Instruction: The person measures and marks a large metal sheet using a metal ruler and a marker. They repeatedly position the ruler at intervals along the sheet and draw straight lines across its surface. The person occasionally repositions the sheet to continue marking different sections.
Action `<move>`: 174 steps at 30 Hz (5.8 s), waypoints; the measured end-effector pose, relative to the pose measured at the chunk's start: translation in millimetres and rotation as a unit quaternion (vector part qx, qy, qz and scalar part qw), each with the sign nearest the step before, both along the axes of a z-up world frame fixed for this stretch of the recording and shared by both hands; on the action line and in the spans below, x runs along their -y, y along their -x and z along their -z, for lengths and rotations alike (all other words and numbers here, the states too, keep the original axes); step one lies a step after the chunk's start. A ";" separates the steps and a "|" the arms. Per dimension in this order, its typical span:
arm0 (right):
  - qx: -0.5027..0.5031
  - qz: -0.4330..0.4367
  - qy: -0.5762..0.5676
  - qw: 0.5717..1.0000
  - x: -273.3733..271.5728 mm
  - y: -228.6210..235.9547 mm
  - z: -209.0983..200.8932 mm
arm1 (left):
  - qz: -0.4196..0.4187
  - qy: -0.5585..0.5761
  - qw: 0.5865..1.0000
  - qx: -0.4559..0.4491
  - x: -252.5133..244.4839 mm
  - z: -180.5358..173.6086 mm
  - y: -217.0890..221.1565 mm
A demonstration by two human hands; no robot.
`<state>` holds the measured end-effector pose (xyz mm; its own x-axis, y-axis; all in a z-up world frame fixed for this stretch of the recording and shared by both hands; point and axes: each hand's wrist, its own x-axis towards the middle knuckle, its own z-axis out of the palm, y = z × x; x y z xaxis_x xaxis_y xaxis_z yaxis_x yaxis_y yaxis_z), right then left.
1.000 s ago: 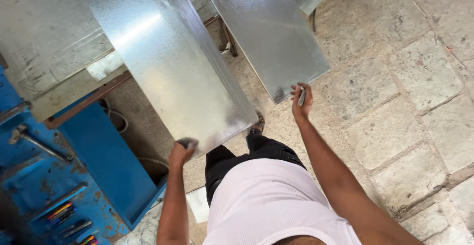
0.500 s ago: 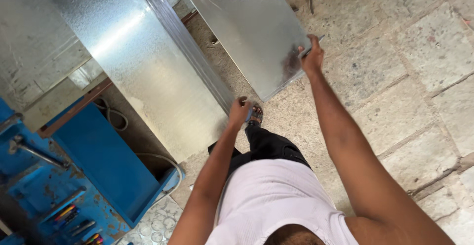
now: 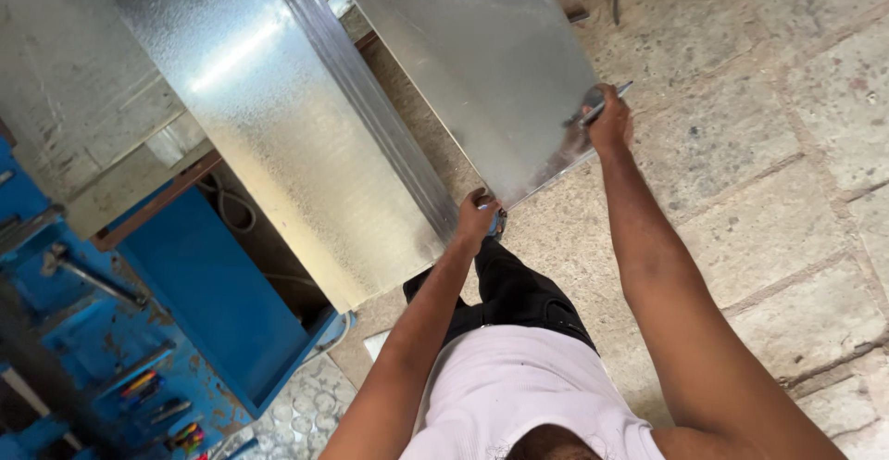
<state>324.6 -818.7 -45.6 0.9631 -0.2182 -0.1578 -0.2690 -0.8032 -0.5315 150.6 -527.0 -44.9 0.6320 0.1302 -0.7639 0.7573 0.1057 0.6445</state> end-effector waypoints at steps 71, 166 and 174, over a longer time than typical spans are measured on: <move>-0.156 -0.233 -0.333 0.900 -457.8 208.3 -138.8 | 0.251 -0.387 0.877 0.136 -438.2 -155.8 126.0; -0.015 -0.222 -0.350 0.910 -672.3 183.5 -67.6 | 0.176 -0.542 0.784 0.245 -550.3 -91.4 67.5; -0.005 -0.239 -0.324 0.915 -672.4 183.9 -64.1 | 0.174 -0.548 0.778 0.254 -549.5 -89.2 68.2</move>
